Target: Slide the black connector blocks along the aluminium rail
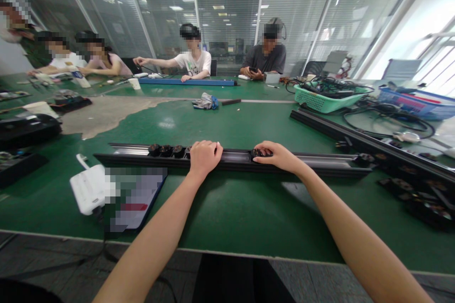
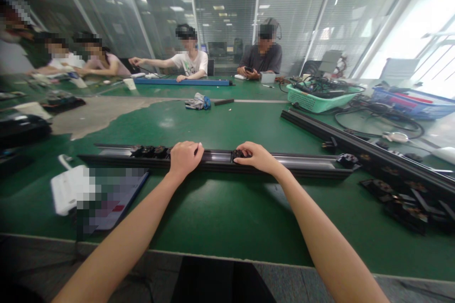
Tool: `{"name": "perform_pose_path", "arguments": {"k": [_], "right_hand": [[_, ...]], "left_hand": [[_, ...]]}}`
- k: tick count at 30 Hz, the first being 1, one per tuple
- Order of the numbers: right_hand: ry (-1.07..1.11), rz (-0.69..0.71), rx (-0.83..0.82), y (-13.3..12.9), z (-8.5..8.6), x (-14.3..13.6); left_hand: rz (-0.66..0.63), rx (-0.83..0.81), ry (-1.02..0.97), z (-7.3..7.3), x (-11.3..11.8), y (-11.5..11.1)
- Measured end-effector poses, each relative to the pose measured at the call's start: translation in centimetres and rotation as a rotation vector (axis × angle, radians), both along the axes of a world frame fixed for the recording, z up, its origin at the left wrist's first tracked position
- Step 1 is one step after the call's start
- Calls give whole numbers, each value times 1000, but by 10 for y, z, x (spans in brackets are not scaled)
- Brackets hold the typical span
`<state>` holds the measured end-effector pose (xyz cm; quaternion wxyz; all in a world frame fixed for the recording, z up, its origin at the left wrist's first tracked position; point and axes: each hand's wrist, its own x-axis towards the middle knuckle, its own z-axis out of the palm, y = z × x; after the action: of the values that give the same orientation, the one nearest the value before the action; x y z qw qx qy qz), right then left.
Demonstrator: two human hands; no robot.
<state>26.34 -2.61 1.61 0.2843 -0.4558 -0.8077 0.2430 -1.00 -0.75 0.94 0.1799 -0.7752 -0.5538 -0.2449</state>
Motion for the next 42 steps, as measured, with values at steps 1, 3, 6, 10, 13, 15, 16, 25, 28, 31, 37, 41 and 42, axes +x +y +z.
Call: {"name": "perform_pose_path", "arguments": {"k": [1, 3, 6, 10, 13, 15, 16, 25, 28, 31, 37, 41, 42], "right_hand": [[-2, 0, -2, 0, 0, 0], [-8, 1, -4, 0, 1, 1], [-7, -8, -9, -1, 2, 2], [15, -15, -22, -1, 2, 2], [34, -20, -23, -1, 2, 3], [37, -22, -26, -1, 2, 4], [37, -21, -29, -1, 2, 4], [28, -28, -63, -1, 5, 6], [20, -20, -62, -2, 6, 6], [12, -19, -64, -2, 7, 7], [-8, -23, -72, -1, 8, 10], [-6, -23, -66, -1, 8, 11], [-5, -22, -65, -2, 8, 11]], "left_hand": [[2, 1, 3, 0, 0, 0], [4, 5, 5, 0, 0, 0], [1, 7, 0, 0, 0, 0], [-5, -5, -16, 0, 0, 1], [-8, -17, -24, -1, 0, 1], [-7, -22, -27, -1, 0, 1], [-6, -23, -25, -1, 0, 1], [8, -8, 6, -1, 0, 0], [7, -10, -3, -1, 0, 0], [2, -10, -10, -1, 0, 1], [3, -10, -7, -1, 0, 1], [5, -4, 0, -1, 0, 1], [4, -3, -1, -1, 0, 1]]}}
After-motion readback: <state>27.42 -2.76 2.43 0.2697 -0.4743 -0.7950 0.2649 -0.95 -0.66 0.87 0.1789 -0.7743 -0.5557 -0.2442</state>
